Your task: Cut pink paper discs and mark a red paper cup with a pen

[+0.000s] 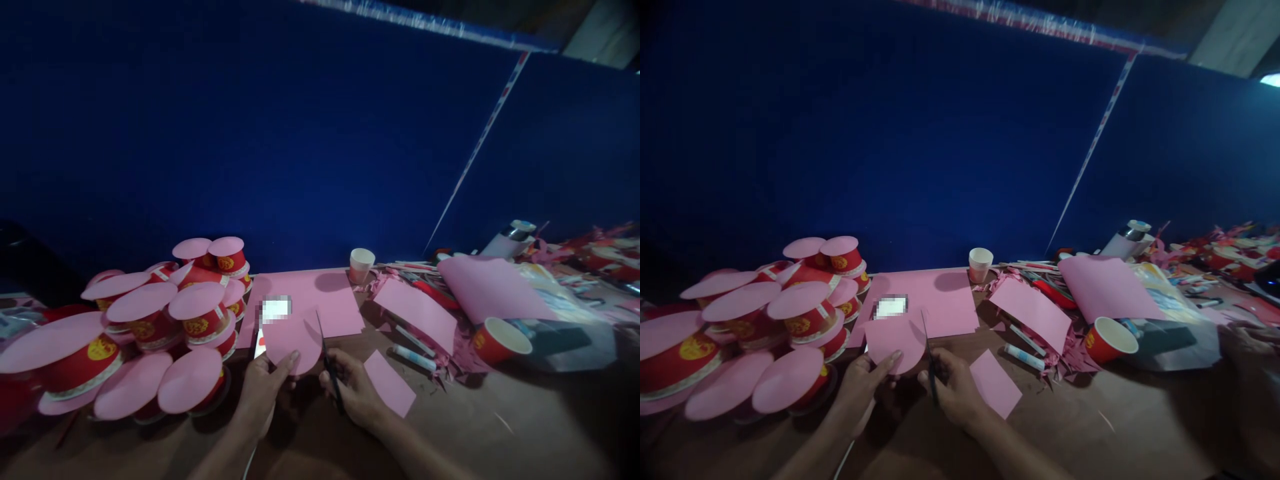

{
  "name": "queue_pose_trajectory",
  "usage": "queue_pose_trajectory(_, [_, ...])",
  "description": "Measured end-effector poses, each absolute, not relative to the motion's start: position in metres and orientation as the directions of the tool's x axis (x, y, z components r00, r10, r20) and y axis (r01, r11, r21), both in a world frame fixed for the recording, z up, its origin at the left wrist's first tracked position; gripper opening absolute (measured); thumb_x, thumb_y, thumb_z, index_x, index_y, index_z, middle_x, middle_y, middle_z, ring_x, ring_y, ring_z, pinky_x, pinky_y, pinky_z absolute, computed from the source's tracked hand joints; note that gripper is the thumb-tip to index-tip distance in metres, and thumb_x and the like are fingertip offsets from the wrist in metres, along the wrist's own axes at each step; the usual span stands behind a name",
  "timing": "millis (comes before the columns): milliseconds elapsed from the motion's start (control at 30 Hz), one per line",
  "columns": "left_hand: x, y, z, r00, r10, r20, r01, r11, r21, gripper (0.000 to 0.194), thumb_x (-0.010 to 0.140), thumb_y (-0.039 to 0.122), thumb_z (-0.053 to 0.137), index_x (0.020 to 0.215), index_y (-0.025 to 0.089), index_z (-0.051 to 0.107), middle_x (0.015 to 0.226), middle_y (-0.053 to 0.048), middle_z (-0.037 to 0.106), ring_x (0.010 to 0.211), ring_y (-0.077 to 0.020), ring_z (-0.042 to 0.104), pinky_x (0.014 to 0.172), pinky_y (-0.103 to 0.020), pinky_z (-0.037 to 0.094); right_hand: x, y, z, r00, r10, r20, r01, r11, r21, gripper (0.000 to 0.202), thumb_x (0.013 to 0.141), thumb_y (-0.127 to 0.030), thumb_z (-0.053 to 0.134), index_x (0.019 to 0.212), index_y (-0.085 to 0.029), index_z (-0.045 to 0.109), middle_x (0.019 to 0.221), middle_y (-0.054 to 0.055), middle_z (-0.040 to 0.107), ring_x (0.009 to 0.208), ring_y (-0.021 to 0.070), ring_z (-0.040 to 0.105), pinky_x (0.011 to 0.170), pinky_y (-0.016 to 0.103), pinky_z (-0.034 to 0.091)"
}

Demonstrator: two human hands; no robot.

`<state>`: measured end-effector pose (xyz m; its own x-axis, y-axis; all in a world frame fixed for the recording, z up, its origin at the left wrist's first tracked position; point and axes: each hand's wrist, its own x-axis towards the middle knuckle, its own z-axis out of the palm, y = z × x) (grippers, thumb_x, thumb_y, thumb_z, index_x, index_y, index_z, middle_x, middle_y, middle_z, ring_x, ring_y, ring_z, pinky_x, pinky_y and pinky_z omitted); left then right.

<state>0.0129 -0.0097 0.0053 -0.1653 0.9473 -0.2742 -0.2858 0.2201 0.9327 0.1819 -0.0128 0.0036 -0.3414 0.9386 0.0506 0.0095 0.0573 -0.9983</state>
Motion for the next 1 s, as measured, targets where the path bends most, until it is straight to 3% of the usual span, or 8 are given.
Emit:
queue_pose_trajectory(233, [0.013,-0.010,0.004,-0.155,0.950,-0.272,-0.272,0.223,0.936,0.040,0.059,0.028,0.075,0.092,0.009,0.063,0.068,-0.003,0.065,0.055,-0.0110,0.052,0.047,-0.022,0.044,0.182,-0.012,-0.001,-0.322,0.944,0.075,0.017,0.085,-0.996,0.023,0.082,-0.031,0.056,0.099,-0.016,0.058,0.067,-0.002,0.052,0.052,0.0079,0.046,0.046,0.018,0.038])
queue_pose_trajectory(467, [0.013,-0.010,0.004,-0.158,0.945,-0.287,-0.249,0.243,0.937,0.042,0.063,0.037,0.072,0.091,0.008,0.062,0.069,-0.004,0.065,0.056,-0.0115,0.053,0.049,-0.023,0.045,0.183,-0.011,0.001,-0.325,0.943,0.072,0.040,0.090,-0.995,0.023,0.082,-0.033,0.055,0.095,-0.015,0.059,0.067,-0.001,0.053,0.053,0.0083,0.046,0.046,0.018,0.038])
queue_pose_trajectory(767, [0.014,-0.012,0.011,-0.164,0.950,-0.268,-0.257,0.221,0.941,0.038,0.061,0.036,0.073,0.086,0.009,0.064,0.068,-0.003,0.065,0.054,-0.0116,0.052,0.047,-0.023,0.043,0.183,-0.013,0.006,-0.338,0.939,0.068,0.025,0.081,-0.996,0.026,0.083,-0.033,0.055,0.101,-0.016,0.060,0.064,-0.002,0.051,0.051,0.0087,0.045,0.048,0.019,0.041])
queue_pose_trajectory(1000, [0.014,-0.012,0.014,-0.168,0.944,-0.284,-0.258,0.236,0.937,0.037,0.060,0.038,0.074,0.081,0.010,0.064,0.060,-0.001,0.062,0.051,-0.0108,0.051,0.047,-0.022,0.043,0.184,-0.011,0.009,-0.335,0.935,0.118,0.019,0.132,-0.991,0.027,0.081,-0.035,0.057,0.100,-0.016,0.063,0.073,0.001,0.058,0.062,0.0119,0.050,0.056,0.021,0.043])
